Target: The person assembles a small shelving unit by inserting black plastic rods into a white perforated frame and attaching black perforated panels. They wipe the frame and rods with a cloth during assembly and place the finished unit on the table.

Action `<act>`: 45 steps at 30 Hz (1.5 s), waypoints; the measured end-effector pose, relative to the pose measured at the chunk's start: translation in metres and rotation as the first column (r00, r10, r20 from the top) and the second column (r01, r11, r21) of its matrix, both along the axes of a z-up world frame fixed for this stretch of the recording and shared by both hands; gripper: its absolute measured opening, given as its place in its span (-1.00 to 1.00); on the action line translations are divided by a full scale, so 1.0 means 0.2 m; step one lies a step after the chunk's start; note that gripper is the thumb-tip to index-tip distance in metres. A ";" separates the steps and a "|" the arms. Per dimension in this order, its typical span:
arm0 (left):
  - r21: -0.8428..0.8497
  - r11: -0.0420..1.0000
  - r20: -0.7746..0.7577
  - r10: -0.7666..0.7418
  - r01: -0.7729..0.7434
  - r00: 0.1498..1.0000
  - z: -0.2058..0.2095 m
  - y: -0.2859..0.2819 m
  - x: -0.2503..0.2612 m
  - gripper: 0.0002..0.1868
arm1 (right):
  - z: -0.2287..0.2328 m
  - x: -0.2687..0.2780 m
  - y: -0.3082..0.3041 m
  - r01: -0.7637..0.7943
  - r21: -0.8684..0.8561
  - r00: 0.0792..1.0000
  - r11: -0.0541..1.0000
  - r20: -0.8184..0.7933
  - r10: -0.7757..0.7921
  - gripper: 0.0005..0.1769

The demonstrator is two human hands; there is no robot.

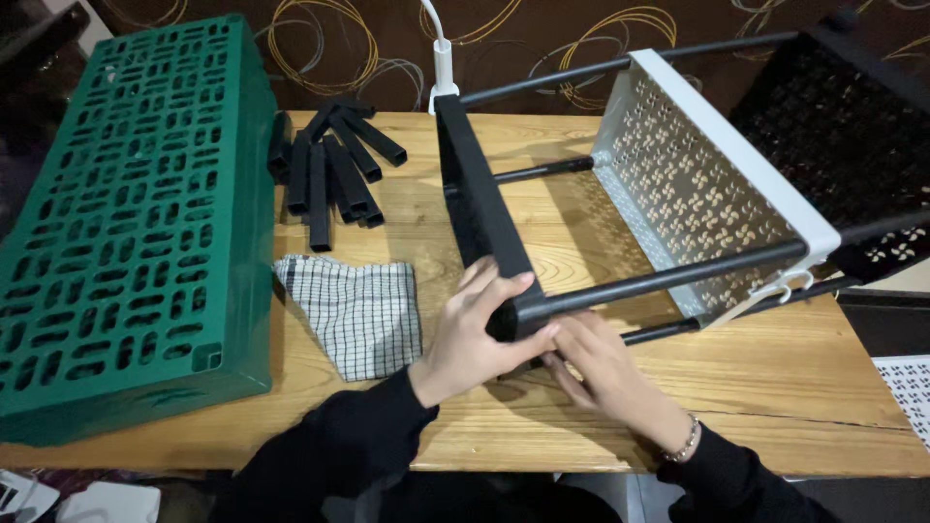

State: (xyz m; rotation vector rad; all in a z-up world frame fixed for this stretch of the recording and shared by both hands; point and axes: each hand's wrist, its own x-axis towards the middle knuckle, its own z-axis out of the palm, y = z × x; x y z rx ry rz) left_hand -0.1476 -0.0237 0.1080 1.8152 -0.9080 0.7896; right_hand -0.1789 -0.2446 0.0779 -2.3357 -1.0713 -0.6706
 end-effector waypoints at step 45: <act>-0.092 0.992 -0.582 0.018 -0.088 0.813 -0.68 0.42 1.12 -0.32 | -0.39 1.37 0.52 0.022 -0.034 0.999 0.999 -0.033 -0.023 -0.64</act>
